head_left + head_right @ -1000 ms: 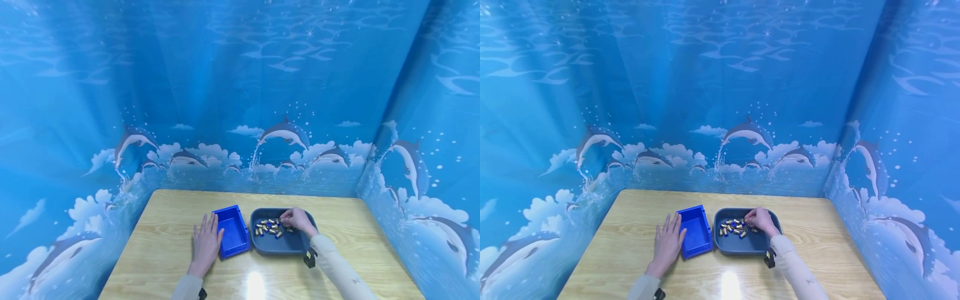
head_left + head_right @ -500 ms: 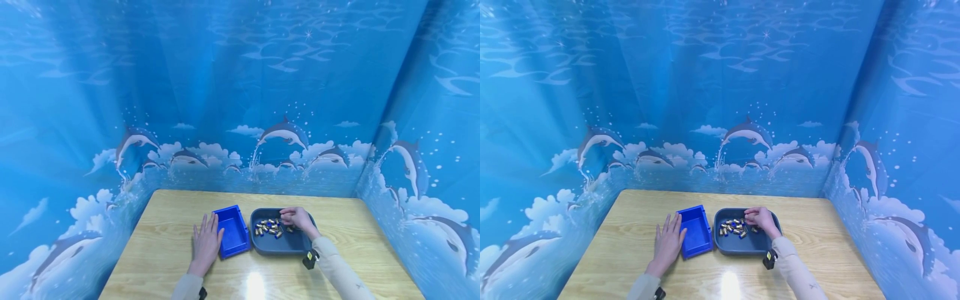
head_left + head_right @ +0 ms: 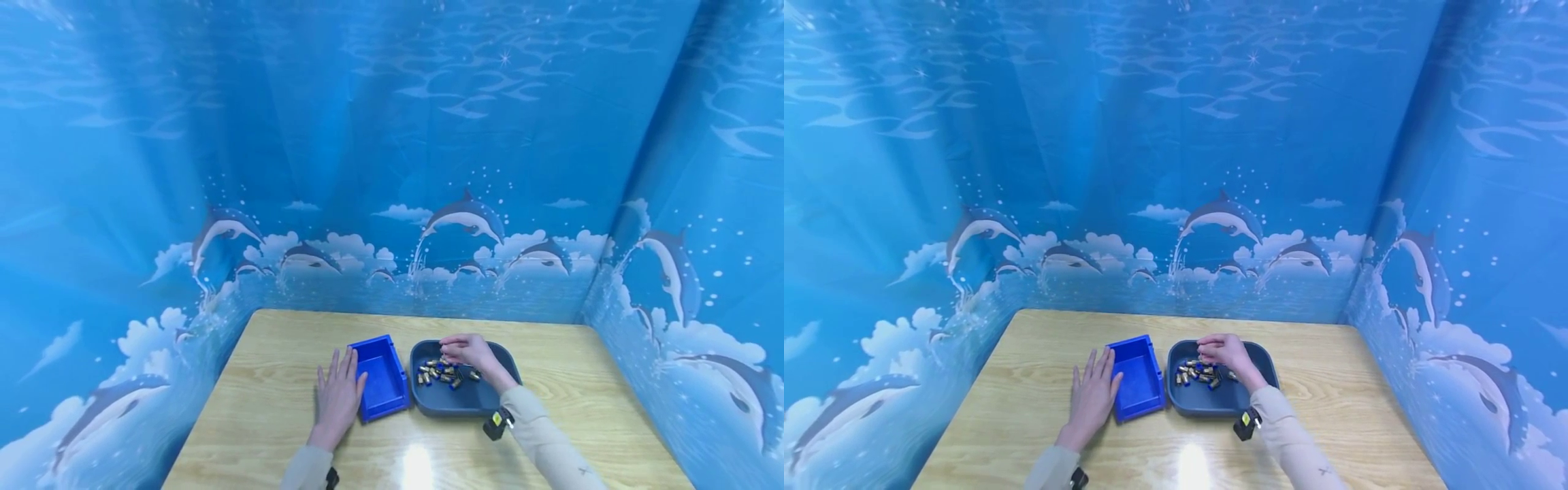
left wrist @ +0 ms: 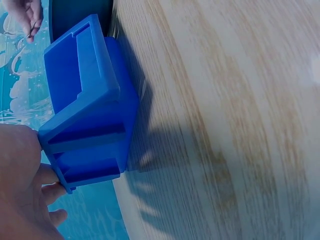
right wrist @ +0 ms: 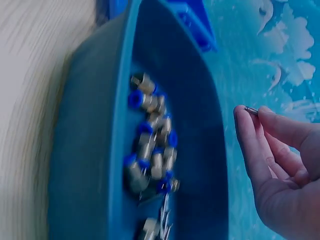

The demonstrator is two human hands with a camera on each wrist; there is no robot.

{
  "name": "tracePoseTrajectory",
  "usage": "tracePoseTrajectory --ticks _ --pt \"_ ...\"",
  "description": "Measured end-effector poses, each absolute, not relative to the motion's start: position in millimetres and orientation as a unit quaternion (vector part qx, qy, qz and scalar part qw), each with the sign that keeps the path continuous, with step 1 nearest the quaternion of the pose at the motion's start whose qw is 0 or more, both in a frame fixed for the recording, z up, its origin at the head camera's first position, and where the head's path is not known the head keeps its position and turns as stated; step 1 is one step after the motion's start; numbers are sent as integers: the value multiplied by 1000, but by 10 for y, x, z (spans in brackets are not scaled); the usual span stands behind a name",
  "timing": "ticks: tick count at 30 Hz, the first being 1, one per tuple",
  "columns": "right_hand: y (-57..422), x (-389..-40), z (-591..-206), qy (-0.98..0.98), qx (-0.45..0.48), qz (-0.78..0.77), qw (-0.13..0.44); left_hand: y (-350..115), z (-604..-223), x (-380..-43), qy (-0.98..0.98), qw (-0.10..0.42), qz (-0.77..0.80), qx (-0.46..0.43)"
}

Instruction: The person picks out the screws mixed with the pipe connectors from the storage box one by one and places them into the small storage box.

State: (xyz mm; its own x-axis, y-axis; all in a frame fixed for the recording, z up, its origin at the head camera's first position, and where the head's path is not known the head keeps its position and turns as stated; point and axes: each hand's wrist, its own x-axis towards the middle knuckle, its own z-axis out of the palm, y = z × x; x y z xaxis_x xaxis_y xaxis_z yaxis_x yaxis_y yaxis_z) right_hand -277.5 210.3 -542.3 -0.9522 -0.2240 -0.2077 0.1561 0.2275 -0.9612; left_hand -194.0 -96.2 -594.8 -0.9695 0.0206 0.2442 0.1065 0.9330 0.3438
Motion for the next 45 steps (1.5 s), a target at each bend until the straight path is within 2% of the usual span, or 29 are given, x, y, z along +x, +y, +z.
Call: tracePoseTrajectory --ticks 14,28,31,38,45 --pt "1477 -2745 -5260 740 -94 -643 173 -966 -5960 -1954 -975 119 -184 -28" --pt "739 -2667 -5469 762 -129 -615 157 -988 -5976 -1952 -971 150 -179 -43" --pt "613 -2626 -5524 796 -134 -575 132 -980 -5976 -1950 -972 149 -175 -43" --pt "410 -2587 -5683 910 -188 -369 22 -976 -5997 -1954 -973 158 -163 -45" --pt "284 -2597 -5829 941 -237 -234 -59 -978 -5998 -1961 -973 156 -167 -44"
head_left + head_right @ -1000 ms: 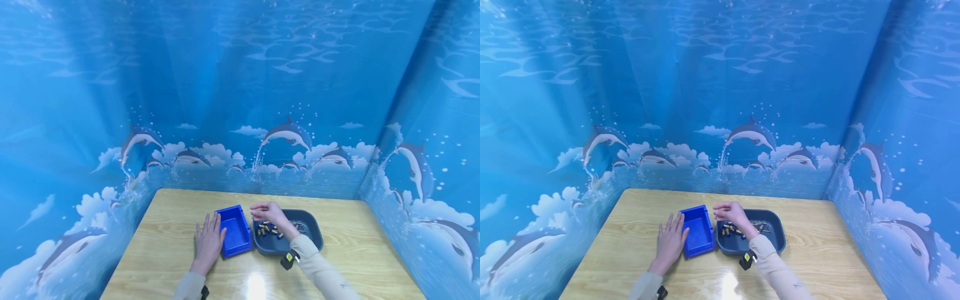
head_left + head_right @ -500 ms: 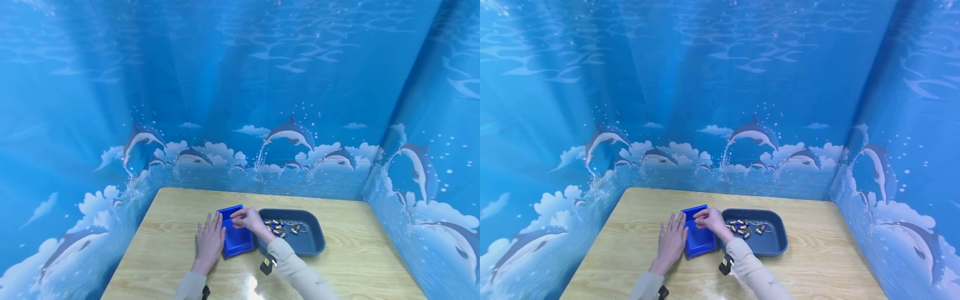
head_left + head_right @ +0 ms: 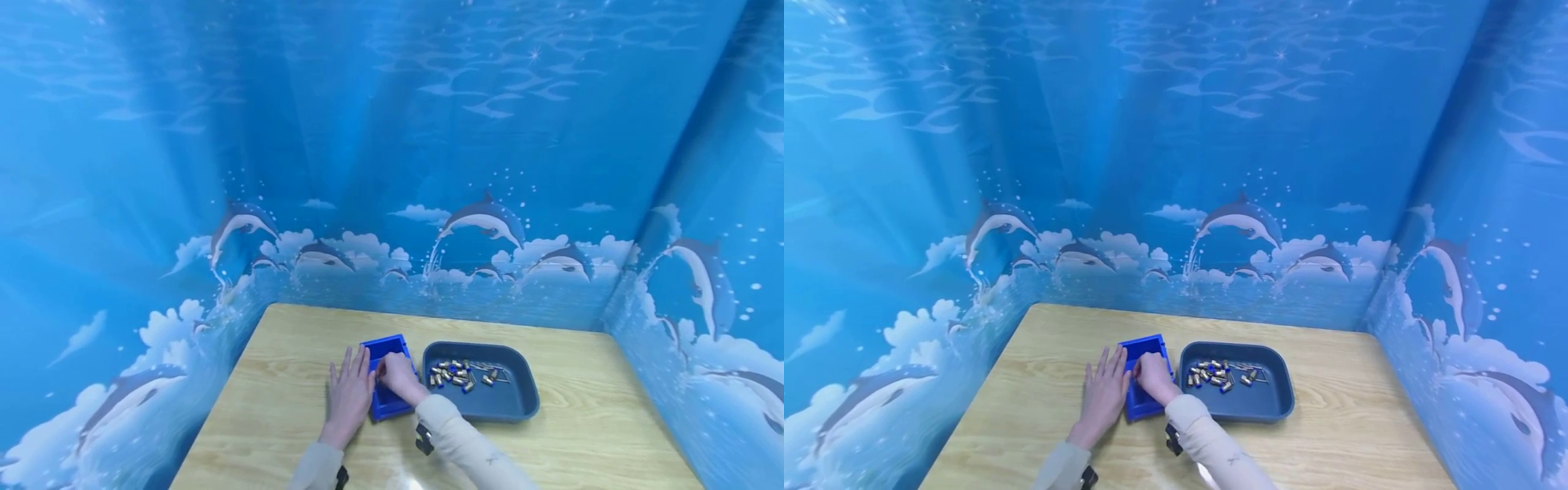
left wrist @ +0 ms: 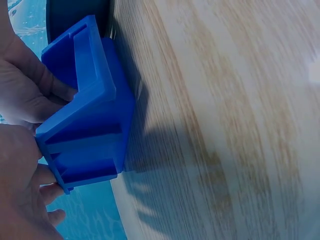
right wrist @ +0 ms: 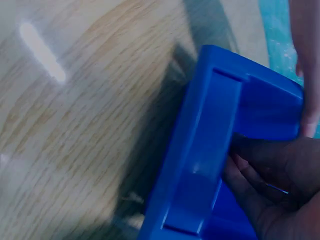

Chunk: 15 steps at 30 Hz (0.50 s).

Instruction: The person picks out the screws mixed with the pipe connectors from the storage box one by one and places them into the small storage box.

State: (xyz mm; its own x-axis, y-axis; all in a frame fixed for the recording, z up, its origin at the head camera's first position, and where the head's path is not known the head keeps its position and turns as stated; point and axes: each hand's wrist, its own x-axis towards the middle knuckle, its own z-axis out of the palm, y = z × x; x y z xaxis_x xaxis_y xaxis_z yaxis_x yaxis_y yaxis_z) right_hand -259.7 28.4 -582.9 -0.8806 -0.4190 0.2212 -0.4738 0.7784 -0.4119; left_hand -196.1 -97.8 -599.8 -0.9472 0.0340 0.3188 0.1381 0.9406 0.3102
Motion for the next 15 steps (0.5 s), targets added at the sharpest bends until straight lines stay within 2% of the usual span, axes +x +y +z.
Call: tracePoseTrajectory --ticks 9,15 --pt "277 -2544 -5929 -933 282 188 123 -954 -6003 -1949 -972 152 -173 -41" --pt "253 -2539 -5916 -936 280 174 122 -972 -5996 -1953 -973 145 -173 -39"
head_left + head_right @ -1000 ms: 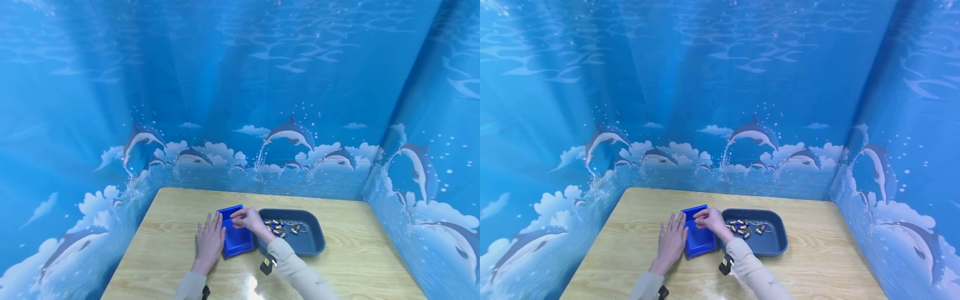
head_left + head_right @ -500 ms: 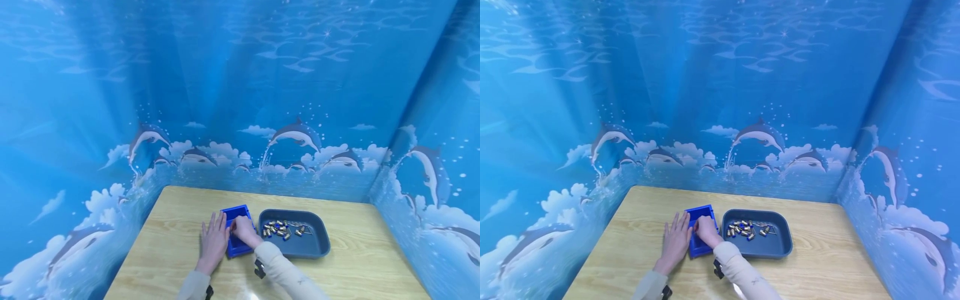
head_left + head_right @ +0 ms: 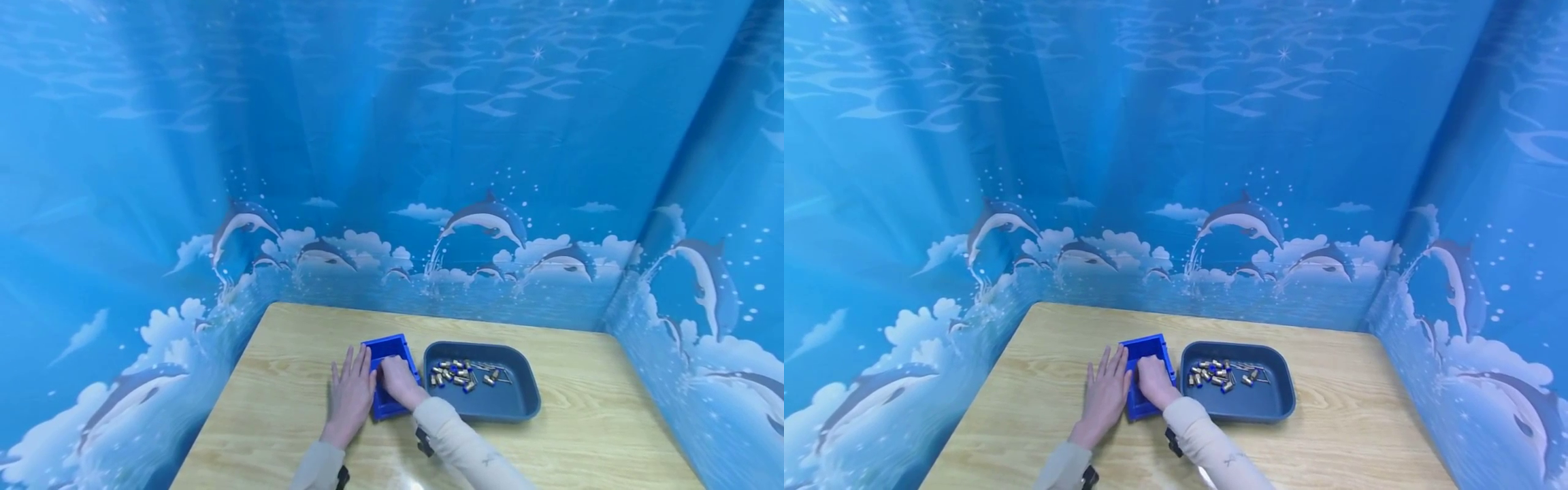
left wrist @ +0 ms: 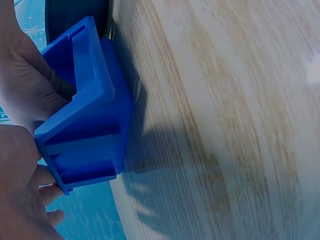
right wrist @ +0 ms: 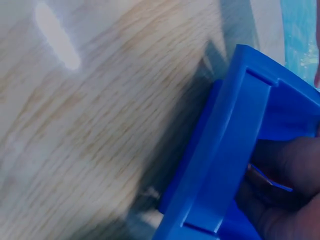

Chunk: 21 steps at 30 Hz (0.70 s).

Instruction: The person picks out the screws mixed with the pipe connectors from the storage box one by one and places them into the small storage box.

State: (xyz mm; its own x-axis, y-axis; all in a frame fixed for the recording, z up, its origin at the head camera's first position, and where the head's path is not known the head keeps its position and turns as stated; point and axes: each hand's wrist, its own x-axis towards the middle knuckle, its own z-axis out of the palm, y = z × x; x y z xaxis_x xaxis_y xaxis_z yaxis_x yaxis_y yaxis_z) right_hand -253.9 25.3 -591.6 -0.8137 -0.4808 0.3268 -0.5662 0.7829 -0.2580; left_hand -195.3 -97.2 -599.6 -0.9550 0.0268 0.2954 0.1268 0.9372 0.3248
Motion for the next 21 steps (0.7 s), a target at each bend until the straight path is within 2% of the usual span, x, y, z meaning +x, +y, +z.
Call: tracePoseTrajectory --ticks 6,10,15,21 --pt "280 -2581 -5795 -935 260 223 92 -967 -5989 -1954 -970 161 -179 -43" --pt "358 -2627 -5696 -910 210 356 15 -958 -5989 -1958 -967 175 -181 -46" --pt "501 -2669 -5603 -826 139 541 -72 -948 -5994 -1962 -970 160 -180 -42" --pt "664 -2681 -5495 -786 97 603 -94 -957 -5997 -1960 -970 148 -186 -40"
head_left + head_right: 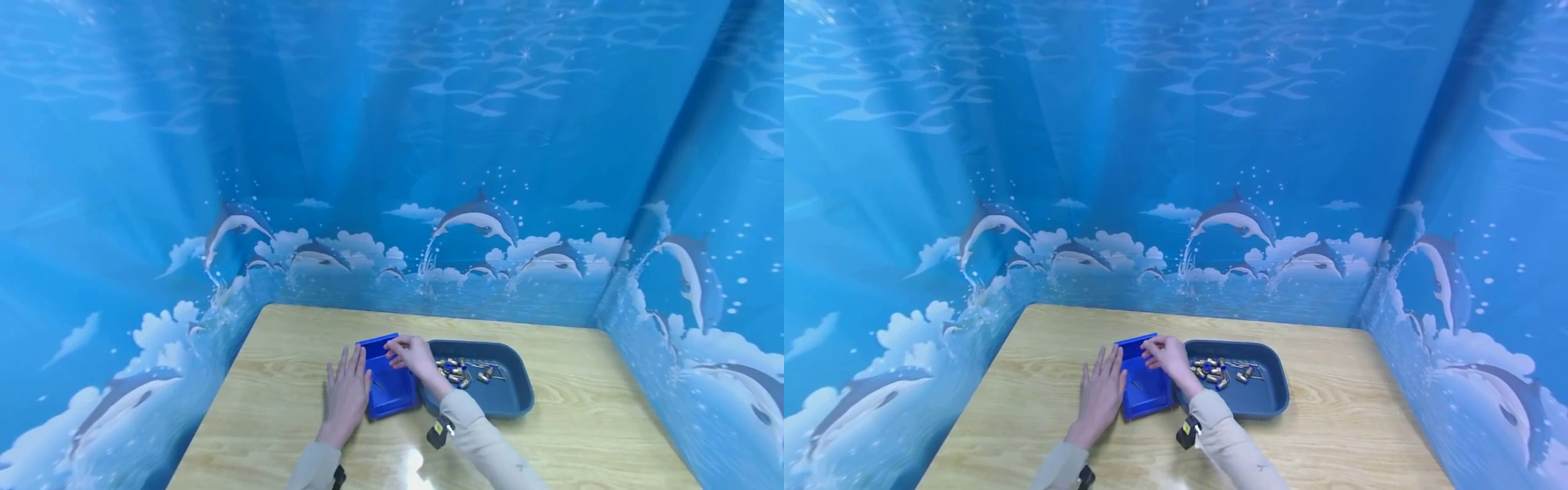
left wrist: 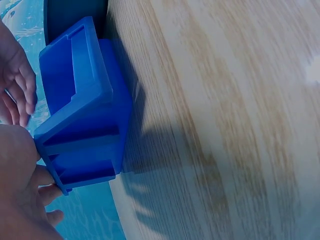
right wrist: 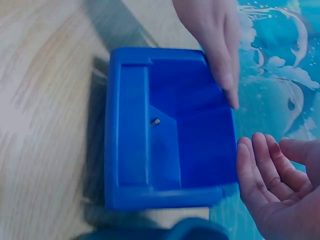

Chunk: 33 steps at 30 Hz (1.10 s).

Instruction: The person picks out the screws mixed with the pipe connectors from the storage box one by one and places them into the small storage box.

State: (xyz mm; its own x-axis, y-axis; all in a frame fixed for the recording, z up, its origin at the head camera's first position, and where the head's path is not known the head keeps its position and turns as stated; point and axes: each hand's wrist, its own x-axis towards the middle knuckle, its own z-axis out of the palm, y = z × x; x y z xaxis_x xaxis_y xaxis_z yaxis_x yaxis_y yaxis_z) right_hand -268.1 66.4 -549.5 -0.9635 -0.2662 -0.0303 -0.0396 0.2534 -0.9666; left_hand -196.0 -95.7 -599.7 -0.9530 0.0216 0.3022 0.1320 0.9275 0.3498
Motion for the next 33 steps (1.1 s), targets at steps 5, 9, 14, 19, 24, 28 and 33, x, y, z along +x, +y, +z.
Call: tracePoseTrajectory --ticks 5,9,14,19,24,28,33 --pt "833 -2660 -5334 791 -84 -600 83 -977 -5994 -1964 -971 142 -188 -37" --pt "1026 -2653 -5162 796 -78 -594 82 -993 -5988 -1965 -973 131 -188 -33" --pt "1334 -2832 -5286 822 -33 -565 57 -1005 -5998 -1959 -973 128 -187 -35" --pt "1626 -2903 -5298 858 -10 -512 39 -1013 -5996 -1957 -974 131 -181 -37" --pt "1869 -2913 -5331 903 -16 -429 35 -1006 -6014 -1964 -972 149 -180 -39" --pt "2017 -2886 -5395 936 -40 -348 25 -989 -6015 -1968 -970 154 -183 -41" --pt "2143 -2854 -5500 963 -65 -261 27 -970 -5999 -1964 -972 140 -187 -39"
